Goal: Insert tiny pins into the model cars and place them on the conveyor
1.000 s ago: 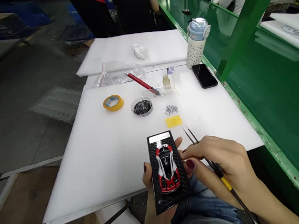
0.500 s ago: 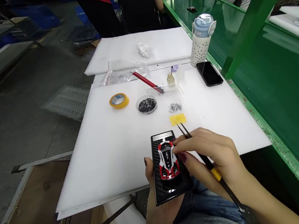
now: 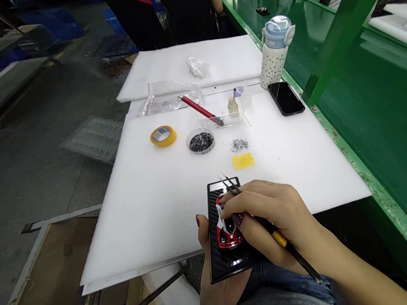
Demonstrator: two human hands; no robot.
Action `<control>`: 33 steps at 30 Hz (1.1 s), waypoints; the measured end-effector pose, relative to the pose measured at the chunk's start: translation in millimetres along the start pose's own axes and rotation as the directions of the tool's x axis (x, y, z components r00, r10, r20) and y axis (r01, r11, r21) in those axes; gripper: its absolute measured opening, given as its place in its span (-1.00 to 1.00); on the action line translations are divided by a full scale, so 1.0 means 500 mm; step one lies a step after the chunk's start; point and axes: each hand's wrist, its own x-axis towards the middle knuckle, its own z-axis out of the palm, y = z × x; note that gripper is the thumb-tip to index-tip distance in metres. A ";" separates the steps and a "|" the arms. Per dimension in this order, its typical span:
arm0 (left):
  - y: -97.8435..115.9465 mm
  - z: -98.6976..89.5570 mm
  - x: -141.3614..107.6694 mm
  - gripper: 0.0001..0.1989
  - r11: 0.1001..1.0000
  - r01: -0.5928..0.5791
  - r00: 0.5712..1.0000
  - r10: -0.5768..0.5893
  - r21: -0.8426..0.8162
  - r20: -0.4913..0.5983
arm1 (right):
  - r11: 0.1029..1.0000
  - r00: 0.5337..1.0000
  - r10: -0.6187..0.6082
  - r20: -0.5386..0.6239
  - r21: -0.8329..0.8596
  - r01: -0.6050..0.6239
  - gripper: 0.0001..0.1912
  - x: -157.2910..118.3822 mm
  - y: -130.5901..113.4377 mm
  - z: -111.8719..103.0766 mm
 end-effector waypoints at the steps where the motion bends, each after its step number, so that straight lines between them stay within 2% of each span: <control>1: 0.002 0.001 -0.001 -0.28 1.000 0.011 1.000 -0.011 -0.006 0.002 | 1.000 1.000 -0.002 -0.004 0.000 0.002 -0.77 0.000 0.001 0.000; 6: 0.011 0.003 -0.005 -0.28 1.000 0.023 1.000 -0.023 0.001 0.011 | 1.000 1.000 0.005 -0.027 0.028 -0.004 -0.78 -0.003 0.004 0.002; 10: 0.019 -0.003 -0.009 -0.39 0.999 0.000 1.000 0.000 -0.041 0.007 | 0.998 0.996 0.042 -0.078 0.052 -0.038 -0.79 -0.007 0.006 0.004; 14: 0.024 0.001 -0.015 -0.46 0.999 -0.016 1.000 0.016 -0.042 -0.017 | 0.999 0.998 0.043 -0.054 0.033 -0.041 -0.78 -0.009 0.007 0.005; 20: 0.023 0.018 -0.016 -0.44 1.000 -0.006 0.999 0.007 -0.021 0.042 | 0.999 0.998 0.042 -0.049 0.011 -0.042 -0.76 -0.009 0.004 0.008; 25: 0.030 0.006 -0.011 -0.45 0.999 0.020 0.996 -0.023 0.028 0.087 | 0.998 0.994 0.062 -0.096 0.027 -0.059 -0.77 -0.009 0.012 0.000; 27: 0.034 0.002 -0.009 -0.44 0.999 0.023 0.995 -0.026 0.040 0.094 | 0.997 0.991 0.065 -0.114 0.035 -0.062 -0.70 -0.012 0.018 -0.002; 31: 0.041 0.007 -0.011 -0.41 0.999 0.043 0.992 -0.043 0.000 0.117 | 0.985 0.964 0.151 -0.218 0.120 -0.127 -0.32 -0.026 0.033 0.001; 33: 0.044 0.012 -0.013 -0.36 0.998 0.056 0.988 -0.052 -0.019 0.145 | 0.983 0.946 0.165 -0.279 0.121 -0.135 -0.35 -0.033 0.040 0.004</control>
